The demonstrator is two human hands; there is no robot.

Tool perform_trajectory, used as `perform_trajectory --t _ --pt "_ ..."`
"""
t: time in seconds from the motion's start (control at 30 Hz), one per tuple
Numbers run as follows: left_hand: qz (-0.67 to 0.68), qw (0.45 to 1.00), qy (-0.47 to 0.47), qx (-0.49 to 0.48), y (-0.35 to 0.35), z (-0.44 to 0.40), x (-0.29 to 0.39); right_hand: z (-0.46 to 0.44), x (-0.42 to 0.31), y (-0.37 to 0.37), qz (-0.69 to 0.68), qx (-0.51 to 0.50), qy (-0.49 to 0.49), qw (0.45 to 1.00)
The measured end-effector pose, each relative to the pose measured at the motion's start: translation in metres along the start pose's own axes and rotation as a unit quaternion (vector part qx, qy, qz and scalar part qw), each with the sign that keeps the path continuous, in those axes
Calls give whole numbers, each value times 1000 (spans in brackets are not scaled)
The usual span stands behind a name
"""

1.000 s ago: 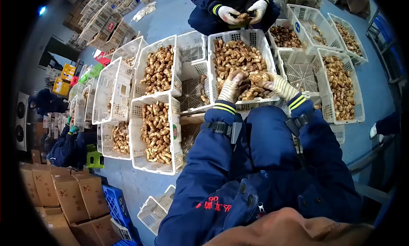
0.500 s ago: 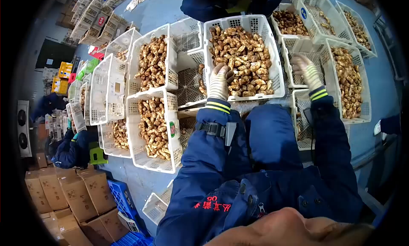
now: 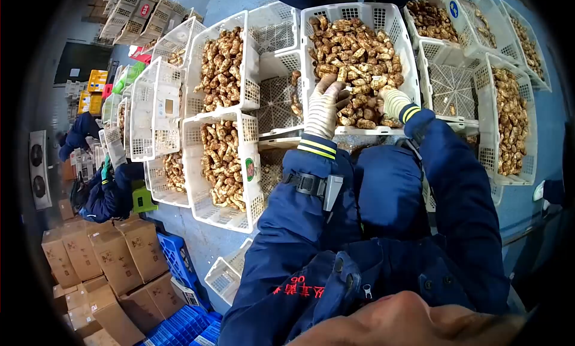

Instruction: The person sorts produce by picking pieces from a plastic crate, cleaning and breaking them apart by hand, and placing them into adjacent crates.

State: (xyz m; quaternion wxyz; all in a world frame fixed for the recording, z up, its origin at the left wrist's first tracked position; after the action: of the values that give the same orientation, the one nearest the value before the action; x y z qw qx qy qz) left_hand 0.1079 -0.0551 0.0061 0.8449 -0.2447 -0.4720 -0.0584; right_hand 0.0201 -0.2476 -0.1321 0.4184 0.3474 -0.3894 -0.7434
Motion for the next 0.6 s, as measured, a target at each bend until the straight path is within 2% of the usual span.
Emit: perform_trajectory --t 0.03,0.07,0.1,0.13,0.17,0.2,0.23,0.27,0.3,0.33,0.4,0.43,0.53,0.57,0.6 --pt "-23 1000 -7 -17 -2 2 0 23 10 7 -146 175 -9 974" --pt "-45 999 -3 -21 -6 6 2 39 -1 33 -302 3 -49 952" --pt "-31 999 4 -35 -6 4 -3 50 2 37 -457 30 -61 887" --pt "-17 998 10 -52 -11 5 -2 66 4 44 -599 59 -71 796" --pt "-66 997 11 -35 -12 8 -1 83 2 53 -656 59 -33 752" --pt "-86 995 12 -46 -14 8 -3 97 -4 66 -655 45 -67 752" --pt "-91 993 11 -73 -16 8 -5 98 -2 61 -684 45 -52 726" --pt "-95 990 10 -99 -17 10 -7 99 -2 55 -712 44 -35 700" --pt "-109 989 -22 -96 -21 11 -9 113 -14 65 -760 27 -11 649" --pt "-111 987 -4 -117 -25 16 -7 120 -27 71 -757 -5 14 653" --pt "-68 985 28 -155 -34 26 -3 148 -50 95 -807 -61 18 587" --pt "-15 984 32 -175 -37 30 -2 150 -53 97 -802 -107 22 588" --pt "3 974 66 -219 -42 42 1 154 -61 99 -798 -103 29 593" --pt "-35 973 60 -218 -41 44 4 153 -62 102 -761 -96 65 639" --pt "-24 979 54 -196 -39 44 8 153 -60 102 -772 -59 19 633"
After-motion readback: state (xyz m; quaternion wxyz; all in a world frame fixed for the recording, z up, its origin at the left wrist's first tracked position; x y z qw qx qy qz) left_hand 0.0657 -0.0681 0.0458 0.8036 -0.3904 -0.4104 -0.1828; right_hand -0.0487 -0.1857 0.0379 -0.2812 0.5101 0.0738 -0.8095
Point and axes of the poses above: each hand's wrist, its own z-axis away from the middle knuckle, its own y-axis out of the back of the hand, x = y × z, the point moved 4 cm from there along -z, towards the middle knuckle, and after that the axes turned 10 degrees about x, right-handed, at the moved point
